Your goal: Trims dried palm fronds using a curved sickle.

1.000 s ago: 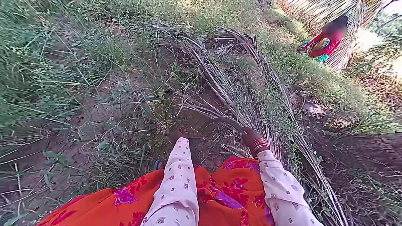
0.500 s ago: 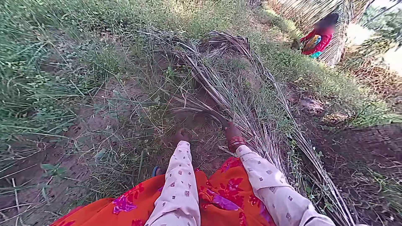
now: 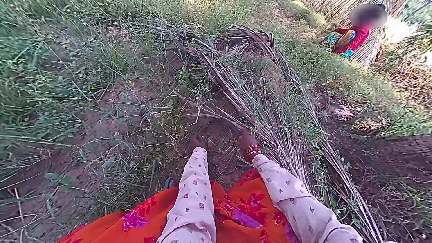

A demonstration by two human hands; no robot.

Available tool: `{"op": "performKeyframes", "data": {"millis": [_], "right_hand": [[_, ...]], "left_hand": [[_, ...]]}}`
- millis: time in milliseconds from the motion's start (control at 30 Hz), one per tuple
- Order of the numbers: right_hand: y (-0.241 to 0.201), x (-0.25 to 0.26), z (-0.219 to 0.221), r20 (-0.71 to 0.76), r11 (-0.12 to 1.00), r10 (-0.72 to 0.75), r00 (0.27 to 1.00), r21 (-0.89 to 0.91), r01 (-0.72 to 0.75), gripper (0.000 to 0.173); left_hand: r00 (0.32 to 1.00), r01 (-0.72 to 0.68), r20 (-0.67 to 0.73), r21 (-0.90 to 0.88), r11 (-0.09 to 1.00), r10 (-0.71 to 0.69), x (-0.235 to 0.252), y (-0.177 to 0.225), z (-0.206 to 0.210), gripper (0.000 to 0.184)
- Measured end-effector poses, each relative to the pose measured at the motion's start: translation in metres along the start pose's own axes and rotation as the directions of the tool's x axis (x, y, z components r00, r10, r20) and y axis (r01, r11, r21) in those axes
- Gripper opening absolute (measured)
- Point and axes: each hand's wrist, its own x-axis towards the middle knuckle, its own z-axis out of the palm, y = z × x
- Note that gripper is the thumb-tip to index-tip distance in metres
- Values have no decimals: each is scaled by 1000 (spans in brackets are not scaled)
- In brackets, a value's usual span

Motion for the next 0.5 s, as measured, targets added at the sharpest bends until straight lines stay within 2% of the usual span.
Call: {"op": "performKeyframes", "data": {"millis": [233,367,500], "right_hand": [[-2,-15,-19,-140,990,-7,990,-138,-13,47],[-3,-2,-8,-71,994,-47,996,-97,40,46],[1,7,4,-1,995,-73,997,-62,73,46]], "left_hand": [[999,12,42,-24,1000,-11,1,1,5,49],[1000,24,11,-114,993,-23,9,-6,17,48],[999,43,9,-106,993,-42,13,-6,16,50]]}}
